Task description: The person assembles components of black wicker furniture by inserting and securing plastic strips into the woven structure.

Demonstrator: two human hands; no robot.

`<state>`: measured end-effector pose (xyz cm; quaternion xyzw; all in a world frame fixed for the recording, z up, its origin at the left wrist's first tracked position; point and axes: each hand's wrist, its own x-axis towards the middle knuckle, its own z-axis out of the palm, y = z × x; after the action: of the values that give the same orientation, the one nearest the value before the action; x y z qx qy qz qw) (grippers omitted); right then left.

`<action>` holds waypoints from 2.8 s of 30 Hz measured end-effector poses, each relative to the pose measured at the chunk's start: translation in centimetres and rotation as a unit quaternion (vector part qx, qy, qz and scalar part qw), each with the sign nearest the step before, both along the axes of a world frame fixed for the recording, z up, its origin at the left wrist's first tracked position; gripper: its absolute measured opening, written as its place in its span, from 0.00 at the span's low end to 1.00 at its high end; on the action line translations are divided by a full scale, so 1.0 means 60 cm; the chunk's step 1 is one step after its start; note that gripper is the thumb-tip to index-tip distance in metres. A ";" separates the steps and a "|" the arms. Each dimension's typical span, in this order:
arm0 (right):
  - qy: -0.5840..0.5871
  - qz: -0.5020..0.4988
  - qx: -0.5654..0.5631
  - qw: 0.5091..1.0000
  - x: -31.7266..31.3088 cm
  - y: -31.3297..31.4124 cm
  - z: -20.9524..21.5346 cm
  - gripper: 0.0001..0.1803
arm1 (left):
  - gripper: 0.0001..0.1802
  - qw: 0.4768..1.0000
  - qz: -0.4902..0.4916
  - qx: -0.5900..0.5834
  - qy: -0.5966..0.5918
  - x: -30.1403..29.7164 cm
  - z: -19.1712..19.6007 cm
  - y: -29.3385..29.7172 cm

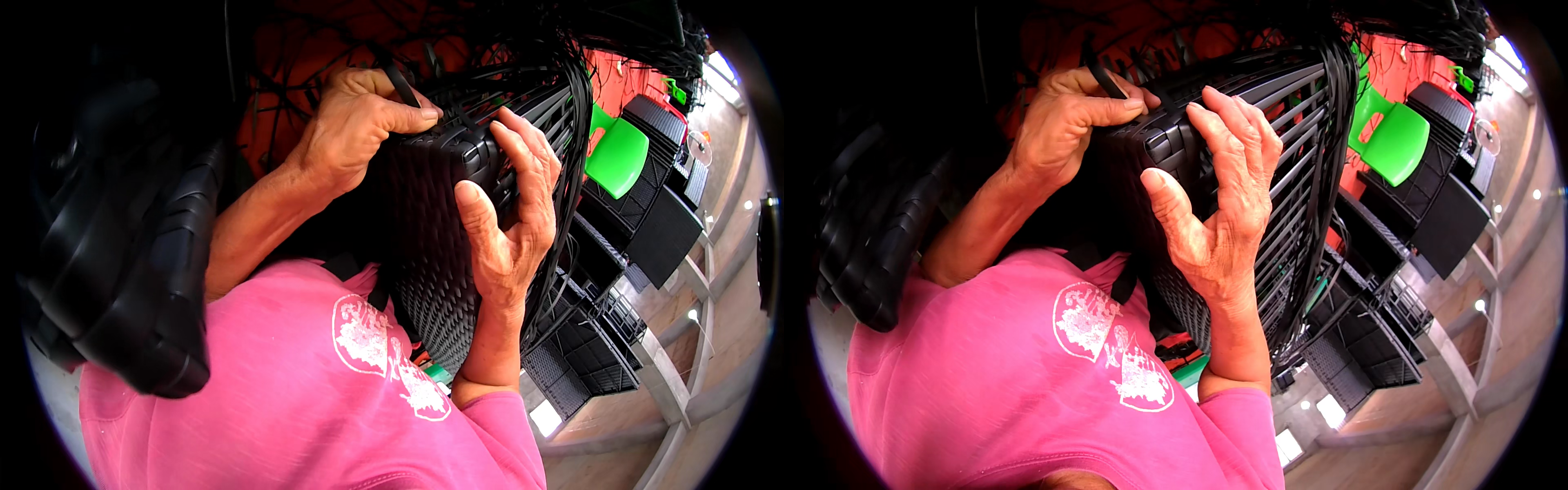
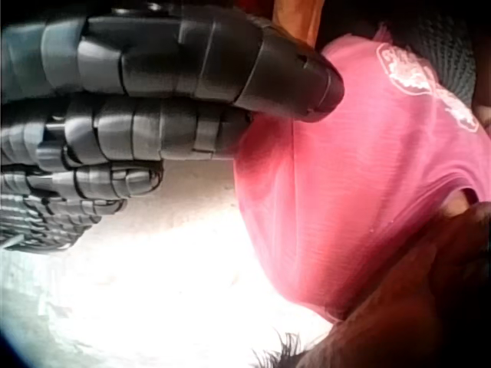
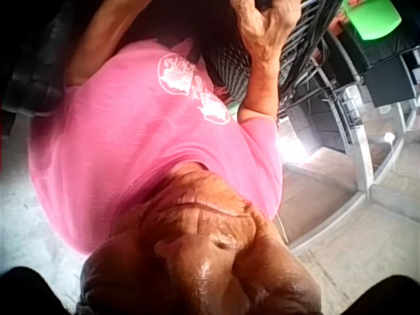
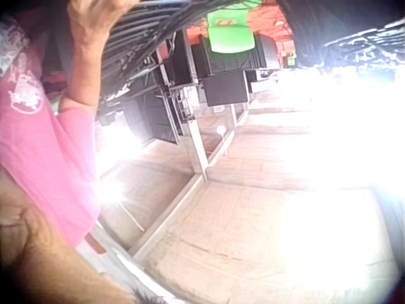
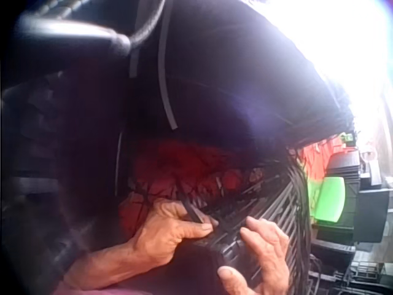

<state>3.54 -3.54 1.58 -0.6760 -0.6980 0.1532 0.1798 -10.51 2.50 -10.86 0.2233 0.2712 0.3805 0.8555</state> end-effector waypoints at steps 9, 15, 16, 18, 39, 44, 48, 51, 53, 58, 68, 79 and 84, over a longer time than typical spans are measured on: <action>-0.014 -0.001 0.010 1.000 -0.002 -0.002 0.006 0.28 | 0.04 0.994 0.061 0.035 -0.087 -0.012 0.005 -0.011; -0.006 0.001 0.009 1.000 -0.001 0.000 0.004 0.28 | 0.12 0.997 0.037 -0.008 -0.074 -0.010 0.034 0.001; -0.007 0.000 0.011 1.000 -0.002 0.001 0.005 0.28 | 0.13 0.994 0.023 -0.030 -0.100 -0.013 0.030 0.004; -0.010 -0.002 0.014 1.000 -0.005 0.001 0.005 0.27 | 0.15 0.987 0.013 -0.059 -0.148 -0.016 0.023 0.009; -0.022 -0.075 0.035 0.996 -0.050 -0.007 0.015 0.18 | 0.17 0.952 0.033 0.018 -0.303 -0.008 -0.020 0.007; 0.093 -0.155 0.021 0.983 -0.058 -0.007 0.005 0.17 | 0.14 0.978 0.042 0.042 -0.199 -0.013 0.007 0.002; 0.158 -0.172 0.021 0.972 -0.054 -0.010 -0.001 0.16 | 0.08 0.995 0.000 0.050 -0.083 -0.014 -0.007 -0.004; 0.205 -0.200 0.016 0.958 -0.061 -0.008 0.002 0.16 | 0.08 0.998 -0.032 0.022 -0.058 -0.015 0.004 0.002; 0.203 -0.183 0.020 0.962 -0.056 -0.009 -0.001 0.16 | 0.09 0.998 -0.057 0.018 -0.037 -0.015 0.005 0.008; 0.172 -0.165 0.014 0.971 -0.054 -0.009 -0.003 0.18 | 0.10 0.992 -0.118 0.042 0.019 -0.019 0.023 0.026; 0.155 -0.167 0.004 0.974 -0.057 -0.009 -0.001 0.18 | 0.09 0.973 -0.198 0.044 -0.109 -0.008 0.002 0.050; 0.168 -0.166 0.015 0.972 -0.054 -0.013 -0.004 0.18 | 0.12 0.959 -0.222 0.077 -0.158 -0.013 -0.007 0.054; 0.170 -0.169 0.022 0.971 -0.053 -0.012 -0.005 0.17 | 0.10 0.974 -0.196 0.021 -0.115 -0.011 0.014 0.056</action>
<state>0.34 -4.28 1.31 -0.7443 -0.5357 0.2177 0.3342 -11.19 5.84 -10.01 0.2445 0.1138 0.2344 0.9340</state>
